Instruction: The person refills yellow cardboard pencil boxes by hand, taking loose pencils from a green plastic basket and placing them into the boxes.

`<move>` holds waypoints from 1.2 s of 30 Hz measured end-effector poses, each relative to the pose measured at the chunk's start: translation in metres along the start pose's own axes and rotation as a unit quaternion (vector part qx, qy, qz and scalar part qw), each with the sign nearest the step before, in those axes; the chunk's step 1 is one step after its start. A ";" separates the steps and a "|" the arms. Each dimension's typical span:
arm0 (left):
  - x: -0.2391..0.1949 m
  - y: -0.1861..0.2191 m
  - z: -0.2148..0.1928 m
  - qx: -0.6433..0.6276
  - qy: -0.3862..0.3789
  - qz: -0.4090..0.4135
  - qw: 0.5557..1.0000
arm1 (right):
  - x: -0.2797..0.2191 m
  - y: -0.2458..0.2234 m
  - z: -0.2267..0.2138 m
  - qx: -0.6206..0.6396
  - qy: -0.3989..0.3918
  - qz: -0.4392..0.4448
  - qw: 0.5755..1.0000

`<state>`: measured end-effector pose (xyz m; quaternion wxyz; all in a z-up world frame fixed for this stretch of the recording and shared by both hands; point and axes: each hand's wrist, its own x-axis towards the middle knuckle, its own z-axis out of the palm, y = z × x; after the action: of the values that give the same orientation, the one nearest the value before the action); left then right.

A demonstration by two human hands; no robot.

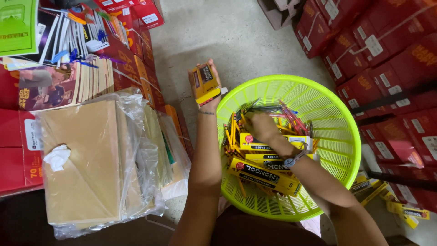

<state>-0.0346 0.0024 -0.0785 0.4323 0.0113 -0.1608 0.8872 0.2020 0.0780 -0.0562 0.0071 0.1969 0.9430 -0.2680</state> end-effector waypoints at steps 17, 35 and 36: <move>0.000 -0.005 0.013 0.067 0.000 0.037 0.997 | -0.032 -0.037 -0.109 0.323 0.302 -0.116 0.889; 0.005 0.020 -0.006 0.195 0.126 0.128 0.964 | -0.029 -0.023 -0.133 0.564 0.473 -0.159 0.658; 0.005 0.022 -0.010 0.195 0.127 0.126 0.964 | -0.030 -0.022 -0.134 0.564 0.473 -0.157 0.658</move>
<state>-0.0541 -0.0037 -0.0929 0.3229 -0.0377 0.0714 0.9430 0.2335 0.1179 0.0737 -0.5951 0.1120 0.5038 -0.6160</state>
